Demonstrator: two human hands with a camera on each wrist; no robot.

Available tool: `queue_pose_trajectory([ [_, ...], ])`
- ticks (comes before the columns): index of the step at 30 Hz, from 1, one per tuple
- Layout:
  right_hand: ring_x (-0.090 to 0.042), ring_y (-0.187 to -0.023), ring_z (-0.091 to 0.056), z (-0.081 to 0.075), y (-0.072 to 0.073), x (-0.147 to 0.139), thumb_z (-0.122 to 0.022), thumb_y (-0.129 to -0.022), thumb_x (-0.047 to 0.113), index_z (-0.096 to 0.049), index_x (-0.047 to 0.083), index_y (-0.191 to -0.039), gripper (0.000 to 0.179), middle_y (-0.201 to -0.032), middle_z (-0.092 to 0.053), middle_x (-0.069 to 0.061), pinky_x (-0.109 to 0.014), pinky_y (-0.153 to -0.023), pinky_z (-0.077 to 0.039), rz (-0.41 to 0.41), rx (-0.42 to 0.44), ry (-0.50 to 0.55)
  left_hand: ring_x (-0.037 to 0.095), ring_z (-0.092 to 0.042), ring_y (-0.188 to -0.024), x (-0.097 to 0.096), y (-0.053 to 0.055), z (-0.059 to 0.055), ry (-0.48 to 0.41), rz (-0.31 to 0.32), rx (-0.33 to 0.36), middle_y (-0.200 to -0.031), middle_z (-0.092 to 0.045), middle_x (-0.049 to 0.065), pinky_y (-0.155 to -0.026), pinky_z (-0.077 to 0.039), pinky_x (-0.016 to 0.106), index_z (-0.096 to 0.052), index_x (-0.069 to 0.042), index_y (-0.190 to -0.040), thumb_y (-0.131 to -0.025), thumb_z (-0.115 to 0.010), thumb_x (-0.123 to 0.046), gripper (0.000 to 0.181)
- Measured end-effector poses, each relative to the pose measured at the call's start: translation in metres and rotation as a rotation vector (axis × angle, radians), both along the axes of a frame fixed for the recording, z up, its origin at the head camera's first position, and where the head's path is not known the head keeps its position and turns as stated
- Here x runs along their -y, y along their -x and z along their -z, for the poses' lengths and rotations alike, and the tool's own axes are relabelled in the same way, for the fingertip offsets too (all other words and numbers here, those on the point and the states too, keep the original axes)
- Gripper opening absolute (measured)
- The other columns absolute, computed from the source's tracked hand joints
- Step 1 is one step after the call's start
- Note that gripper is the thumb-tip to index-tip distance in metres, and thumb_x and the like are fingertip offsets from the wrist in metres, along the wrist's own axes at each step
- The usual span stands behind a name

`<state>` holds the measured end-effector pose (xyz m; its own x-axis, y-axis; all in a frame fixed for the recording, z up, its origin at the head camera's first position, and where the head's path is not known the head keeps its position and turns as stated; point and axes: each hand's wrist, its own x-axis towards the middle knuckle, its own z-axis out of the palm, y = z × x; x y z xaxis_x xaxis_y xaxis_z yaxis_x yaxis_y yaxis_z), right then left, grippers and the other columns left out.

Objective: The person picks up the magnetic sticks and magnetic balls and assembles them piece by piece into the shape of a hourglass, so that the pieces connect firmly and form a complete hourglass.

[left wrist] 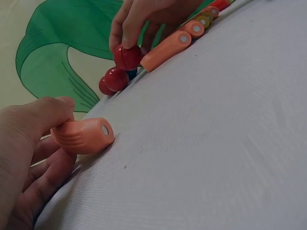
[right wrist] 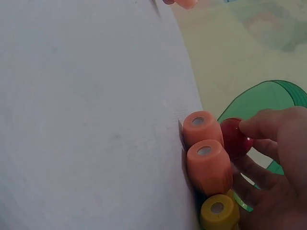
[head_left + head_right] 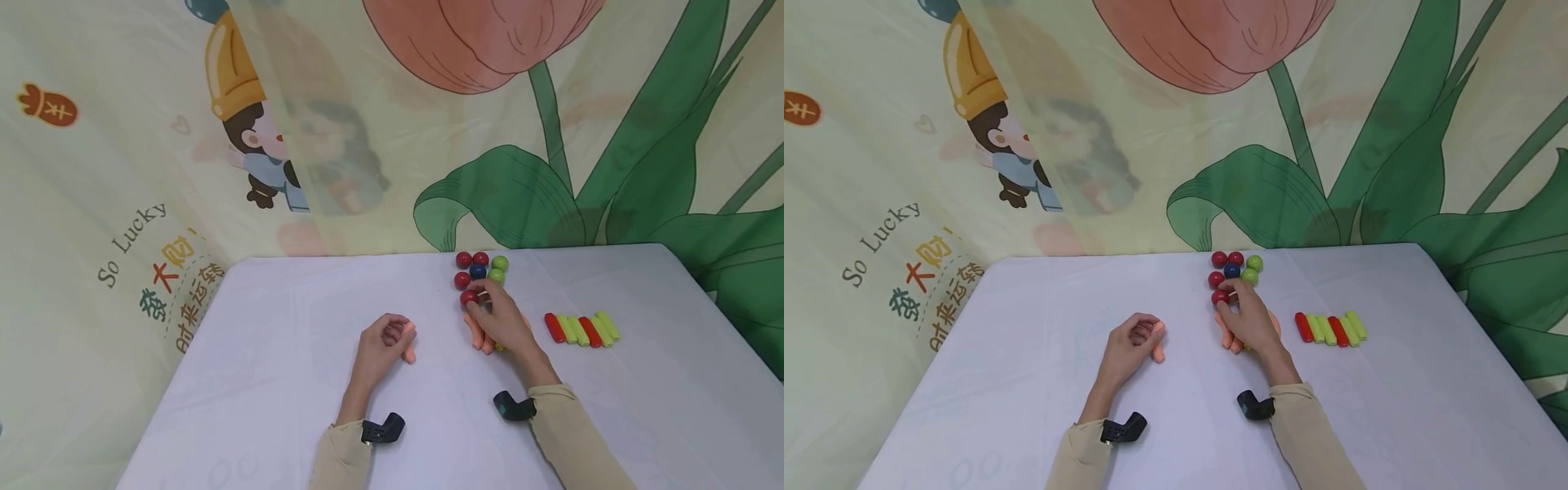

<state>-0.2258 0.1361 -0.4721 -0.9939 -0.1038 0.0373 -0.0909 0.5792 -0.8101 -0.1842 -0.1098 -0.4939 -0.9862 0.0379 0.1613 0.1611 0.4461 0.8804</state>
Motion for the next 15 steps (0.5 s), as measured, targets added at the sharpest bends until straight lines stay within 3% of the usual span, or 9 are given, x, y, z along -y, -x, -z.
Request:
queue_pose_trajectory([
  [15, -0.026, -0.116, -0.049, -0.0072, -0.0012, 0.0074, -0.06, -0.091, 0.02, -0.047, 0.012, -0.128, 0.04, -0.126, -0.05, -0.007, -0.047, -0.101, -0.041, -0.04, 0.012, 0.057, 0.007, -0.058, -0.074, 0.0014, 0.0004, 0.0019, 0.0, -0.002, 0.006, -0.085, -0.064, -0.003, -0.063, -0.049, 0.017, -0.065, -0.02, -0.1, -0.083, -0.072, -0.029, 0.021],
])
